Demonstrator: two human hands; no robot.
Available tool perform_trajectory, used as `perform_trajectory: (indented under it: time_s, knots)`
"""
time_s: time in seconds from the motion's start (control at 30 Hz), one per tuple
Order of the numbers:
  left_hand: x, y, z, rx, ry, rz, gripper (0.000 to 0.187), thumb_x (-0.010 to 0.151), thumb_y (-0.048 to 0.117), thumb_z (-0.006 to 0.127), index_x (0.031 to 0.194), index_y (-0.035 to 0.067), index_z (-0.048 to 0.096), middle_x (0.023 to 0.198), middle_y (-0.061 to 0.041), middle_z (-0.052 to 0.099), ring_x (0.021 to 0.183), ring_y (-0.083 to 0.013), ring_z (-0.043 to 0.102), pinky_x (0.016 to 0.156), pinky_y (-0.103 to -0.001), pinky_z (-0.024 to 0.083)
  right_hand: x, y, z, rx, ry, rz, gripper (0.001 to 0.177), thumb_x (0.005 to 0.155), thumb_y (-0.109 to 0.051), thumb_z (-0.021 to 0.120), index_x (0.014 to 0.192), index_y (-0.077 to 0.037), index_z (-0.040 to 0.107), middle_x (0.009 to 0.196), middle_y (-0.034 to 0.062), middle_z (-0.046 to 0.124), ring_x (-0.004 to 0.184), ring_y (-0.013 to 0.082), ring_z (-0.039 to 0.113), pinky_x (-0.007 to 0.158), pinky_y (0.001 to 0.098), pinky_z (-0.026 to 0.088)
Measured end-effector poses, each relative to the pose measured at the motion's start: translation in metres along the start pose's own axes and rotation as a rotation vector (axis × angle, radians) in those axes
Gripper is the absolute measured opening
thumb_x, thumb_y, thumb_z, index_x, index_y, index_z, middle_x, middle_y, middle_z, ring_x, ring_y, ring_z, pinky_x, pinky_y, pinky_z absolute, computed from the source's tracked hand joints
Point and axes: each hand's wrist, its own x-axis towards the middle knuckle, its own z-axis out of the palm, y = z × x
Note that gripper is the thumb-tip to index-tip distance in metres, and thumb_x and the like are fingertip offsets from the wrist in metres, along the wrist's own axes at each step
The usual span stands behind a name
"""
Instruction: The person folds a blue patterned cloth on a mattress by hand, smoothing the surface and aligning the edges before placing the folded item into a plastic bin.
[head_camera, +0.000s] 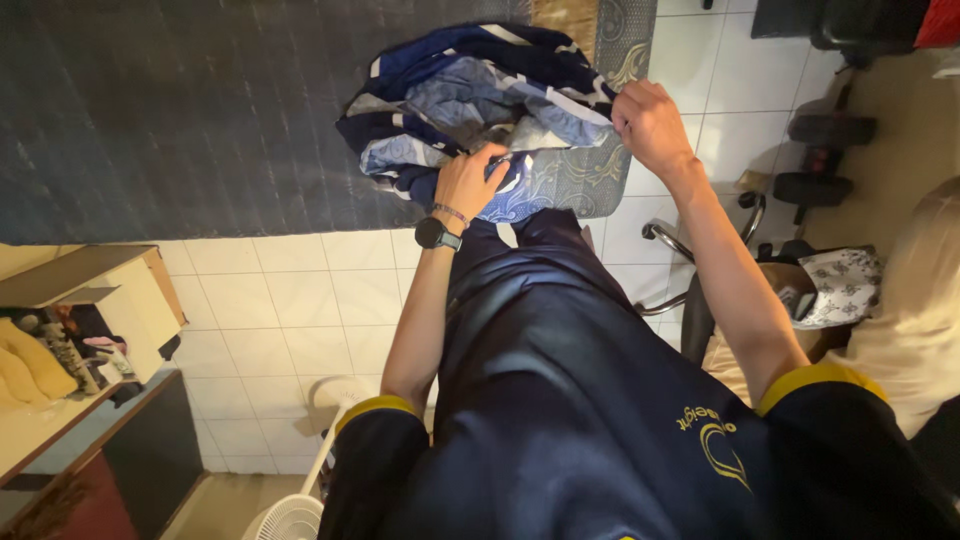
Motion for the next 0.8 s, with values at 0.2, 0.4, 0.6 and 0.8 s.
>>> perform_trajectory:
  time_s: [0.2,0.4,0.6,0.8]
  knots:
    - [-0.004,0.004,-0.027,-0.043,-0.079,0.018,0.019,0.095,0.035,0.068,0.101,0.018,0.075,0.081,-0.017,0.073,0.078,-0.0406,0.069,0.069,-0.05,0.052,0.03,-0.018,-0.007,-0.079,0.021,0.286,0.047,0.083,0.004,0.069,0.13,-0.001,0.065,0.086,0.0152,0.069,0.076,0.0379,0.069,0.072,0.0455,0.054]
    - [-0.008,0.016,-0.032,-0.088,-0.096,0.084,0.02,0.094,0.035,0.069,0.099,0.018,0.077,0.085,-0.014,0.074,0.081,-0.0383,0.069,0.071,-0.048,0.053,0.045,-0.025,-0.02,-0.139,-0.645,0.227,0.04,0.073,-0.02,0.079,0.112,-0.014,0.077,0.079,0.0183,0.073,0.085,0.0383,0.07,0.083,0.0453,0.053]
    - [-0.014,0.038,-0.026,-0.158,-0.157,0.088,0.021,0.094,0.034,0.068,0.101,0.016,0.077,0.088,-0.012,0.076,0.083,-0.0358,0.071,0.074,-0.044,0.054,0.019,0.037,0.025,-0.463,-0.542,0.249,0.021,0.089,-0.018,0.07,0.106,-0.009,0.079,0.089,0.0171,0.074,0.087,0.0352,0.073,0.08,0.0451,0.058]
    - [-0.01,0.076,-0.019,-0.165,-0.197,0.085,0.023,0.095,0.034,0.067,0.104,0.016,0.078,0.089,-0.013,0.076,0.085,-0.0364,0.072,0.076,-0.044,0.055,0.01,0.042,-0.014,-0.075,-0.27,0.101,0.029,0.095,-0.007,0.062,0.124,-0.008,0.07,0.081,0.022,0.069,0.079,0.0411,0.068,0.075,0.0508,0.055]
